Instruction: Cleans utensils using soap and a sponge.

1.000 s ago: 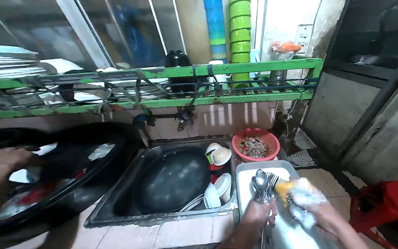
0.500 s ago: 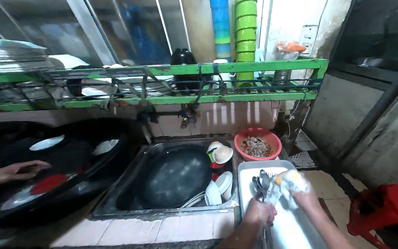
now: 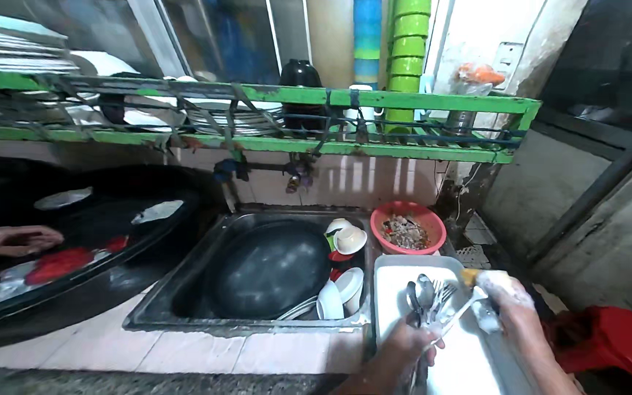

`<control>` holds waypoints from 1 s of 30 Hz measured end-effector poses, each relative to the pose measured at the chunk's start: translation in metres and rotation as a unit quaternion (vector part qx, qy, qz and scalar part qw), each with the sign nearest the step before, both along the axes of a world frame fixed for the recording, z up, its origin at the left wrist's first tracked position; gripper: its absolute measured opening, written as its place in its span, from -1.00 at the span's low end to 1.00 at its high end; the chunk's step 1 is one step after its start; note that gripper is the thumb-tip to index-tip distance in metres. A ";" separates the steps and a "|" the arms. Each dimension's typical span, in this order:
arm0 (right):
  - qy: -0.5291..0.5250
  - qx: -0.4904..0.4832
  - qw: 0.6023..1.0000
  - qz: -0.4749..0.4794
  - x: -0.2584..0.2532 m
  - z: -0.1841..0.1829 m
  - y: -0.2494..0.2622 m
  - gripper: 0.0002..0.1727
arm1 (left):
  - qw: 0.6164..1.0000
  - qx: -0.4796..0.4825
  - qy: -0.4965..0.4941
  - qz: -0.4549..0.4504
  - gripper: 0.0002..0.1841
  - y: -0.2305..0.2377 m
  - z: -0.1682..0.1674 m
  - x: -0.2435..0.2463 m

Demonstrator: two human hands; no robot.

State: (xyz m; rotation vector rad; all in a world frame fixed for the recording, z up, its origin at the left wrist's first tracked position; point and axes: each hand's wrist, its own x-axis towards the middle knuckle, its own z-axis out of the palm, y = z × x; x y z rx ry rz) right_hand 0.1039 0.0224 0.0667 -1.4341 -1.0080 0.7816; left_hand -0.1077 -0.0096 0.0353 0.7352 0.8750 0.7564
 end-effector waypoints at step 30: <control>0.104 0.002 0.994 -0.032 0.030 0.025 0.006 -0.55 | 0.997 0.016 0.052 0.051 -0.76 0.001 0.008 0.002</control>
